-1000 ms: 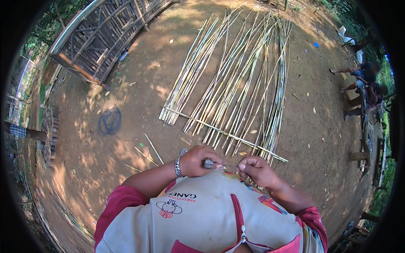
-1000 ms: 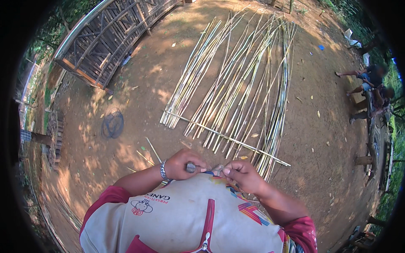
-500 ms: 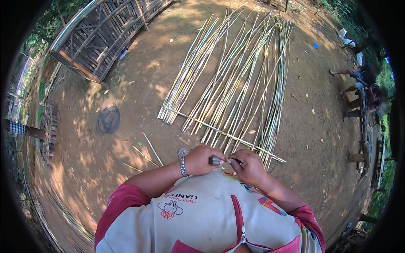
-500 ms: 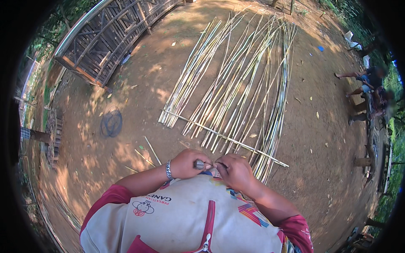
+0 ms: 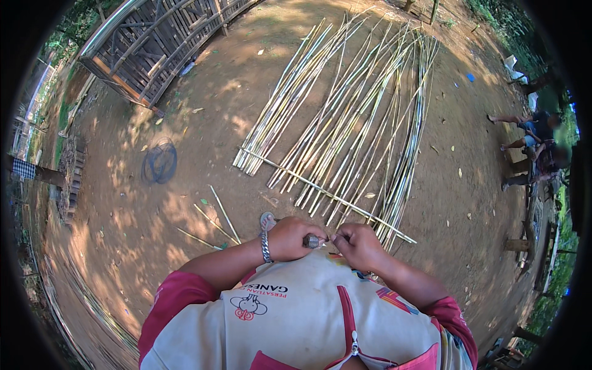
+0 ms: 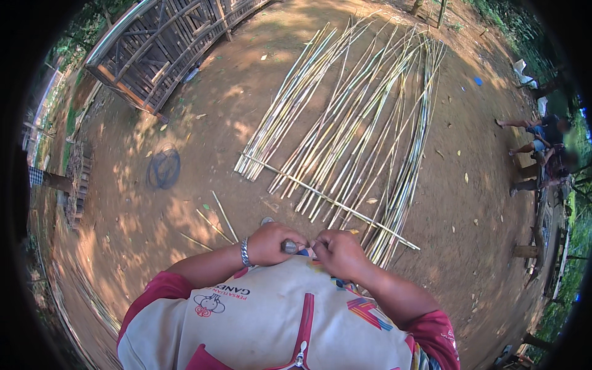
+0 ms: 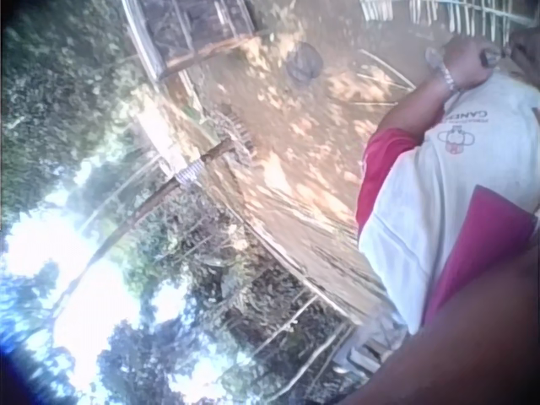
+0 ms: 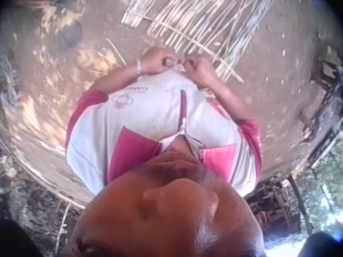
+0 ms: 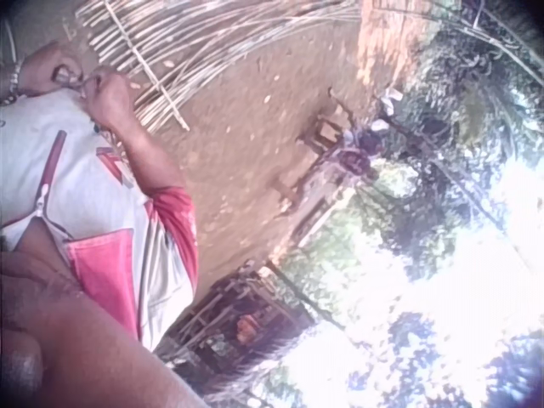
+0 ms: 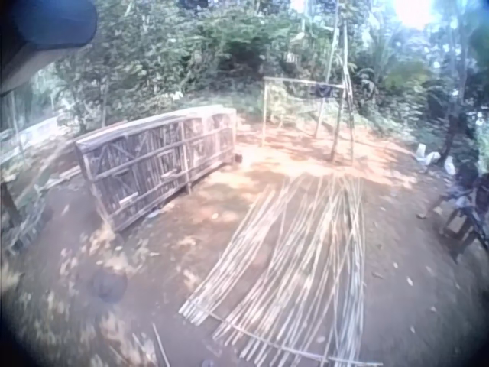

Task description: The person sits on the ground and weaves thin bamboo strips into a larger bamboo mat structure. They use a pair of pliers to cut and trim the bamboo strips as they work.

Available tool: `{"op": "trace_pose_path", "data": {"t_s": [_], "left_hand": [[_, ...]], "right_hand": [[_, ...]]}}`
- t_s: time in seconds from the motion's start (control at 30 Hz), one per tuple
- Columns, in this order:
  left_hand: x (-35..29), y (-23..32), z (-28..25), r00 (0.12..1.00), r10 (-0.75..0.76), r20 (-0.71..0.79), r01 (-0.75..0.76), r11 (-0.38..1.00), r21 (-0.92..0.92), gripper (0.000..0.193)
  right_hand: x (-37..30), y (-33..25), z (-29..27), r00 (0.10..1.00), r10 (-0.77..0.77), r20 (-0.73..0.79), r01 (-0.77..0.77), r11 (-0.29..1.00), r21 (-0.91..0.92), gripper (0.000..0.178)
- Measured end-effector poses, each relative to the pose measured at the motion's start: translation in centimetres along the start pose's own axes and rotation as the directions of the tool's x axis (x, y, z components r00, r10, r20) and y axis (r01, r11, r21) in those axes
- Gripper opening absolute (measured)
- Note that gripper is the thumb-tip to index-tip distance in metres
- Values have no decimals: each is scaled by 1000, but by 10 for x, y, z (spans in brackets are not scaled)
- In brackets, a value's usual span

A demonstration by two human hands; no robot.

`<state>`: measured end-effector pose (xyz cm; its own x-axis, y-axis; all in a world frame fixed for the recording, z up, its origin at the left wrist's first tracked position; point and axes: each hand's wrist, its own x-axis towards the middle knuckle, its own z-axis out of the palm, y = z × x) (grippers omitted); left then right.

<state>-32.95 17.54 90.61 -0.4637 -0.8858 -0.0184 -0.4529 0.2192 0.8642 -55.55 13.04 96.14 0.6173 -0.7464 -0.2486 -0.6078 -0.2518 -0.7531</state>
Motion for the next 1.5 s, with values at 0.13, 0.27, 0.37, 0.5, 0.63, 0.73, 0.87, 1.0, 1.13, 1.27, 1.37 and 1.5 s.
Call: {"op": "trace_pose_path", "data": {"t_s": [0.13,0.27,0.37,0.5,0.63,0.73,0.87,1.0,1.13,1.27,1.37,1.5], "left_hand": [[1,1,-8,989,-52,-138,44,997,-56,16],[15,-6,-22,933,-166,-318,33,922,-385,9],[27,-12,-38,894,-326,-307,34,734,-679,12],[40,-17,-55,816,-412,-404,-86,606,-791,12],[40,-25,-66,753,-454,-476,-137,599,-789,10],[32,-43,-71,666,-529,-526,-184,567,-803,9],[22,-67,-80,539,-642,-545,-284,471,-835,10],[9,-82,-86,460,-675,-576,-318,481,-817,9],[-7,-82,-106,429,-671,-604,-404,456,-793,8],[-25,-93,-137,417,-621,-664,-470,478,-742,8],[-45,-109,-165,364,-610,-704,-535,481,-694,7],[-78,-132,-211,250,-645,-722,-617,468,-632,6]], "right_hand": [[15,6,10,990,134,-45,-124,976,181,22],[43,25,37,989,35,-144,50,835,548,38],[69,18,44,996,-43,-84,82,822,563,52],[92,-11,61,989,-26,-148,99,852,513,41],[108,-21,66,975,63,-214,4,954,300,18],[115,-35,65,973,1,-229,26,993,117,17],[123,-48,80,974,37,-222,0,986,164,20],[134,-63,92,973,70,-221,-18,973,232,22],[152,-74,96,970,-8,-243,67,969,238,23],[169,-74,100,985,-70,-157,102,973,206,23],[180,-54,104,998,-46,-50,56,975,213,24],[186,-53,106,993,-121,12,115,965,235,25]]}}
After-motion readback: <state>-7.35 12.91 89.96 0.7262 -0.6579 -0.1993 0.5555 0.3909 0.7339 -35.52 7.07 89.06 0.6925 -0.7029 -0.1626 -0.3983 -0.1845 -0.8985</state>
